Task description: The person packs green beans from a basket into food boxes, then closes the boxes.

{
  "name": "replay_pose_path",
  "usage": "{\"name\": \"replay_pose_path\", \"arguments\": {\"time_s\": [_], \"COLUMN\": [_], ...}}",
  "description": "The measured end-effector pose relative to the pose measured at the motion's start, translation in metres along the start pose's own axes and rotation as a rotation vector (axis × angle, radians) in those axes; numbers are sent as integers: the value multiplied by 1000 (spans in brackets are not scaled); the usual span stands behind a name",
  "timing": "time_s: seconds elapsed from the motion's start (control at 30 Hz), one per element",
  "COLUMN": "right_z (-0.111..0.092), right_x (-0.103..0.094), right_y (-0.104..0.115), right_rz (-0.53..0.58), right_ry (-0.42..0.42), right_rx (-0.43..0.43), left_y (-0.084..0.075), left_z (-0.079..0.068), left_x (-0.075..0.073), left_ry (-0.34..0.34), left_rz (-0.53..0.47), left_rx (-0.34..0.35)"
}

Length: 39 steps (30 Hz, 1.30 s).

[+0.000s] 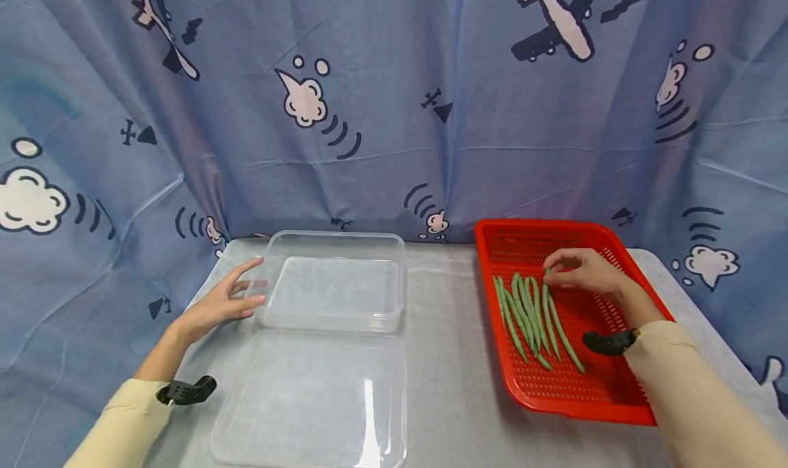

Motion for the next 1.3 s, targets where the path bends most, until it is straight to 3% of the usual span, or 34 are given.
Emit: {"name": "replay_pose_path", "arguments": {"time_s": [0.6, 0.8, 1.3], "right_z": [4, 7, 7], "right_x": [0, -1, -5], "right_y": [43, 54, 91], "right_rz": [74, 204, 451], "right_ry": [-34, -85, -148], "right_rx": [-162, -146, -271], "left_y": [-1, -1, -2], "left_z": [0, 0, 1], "left_x": [-1, 0, 1], "left_ry": [-5, -1, -2], "left_rz": [6, 2, -4], "left_rx": [6, 3, 7]}}
Point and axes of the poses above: each hand's wrist, its own z-axis towards the middle knuckle, its own x-axis out of the palm, y = z × x, the point moved 9 cm from there along z, towards the middle knuckle, and after that the axes turned 14 degrees about z, right-handed, at the moved point
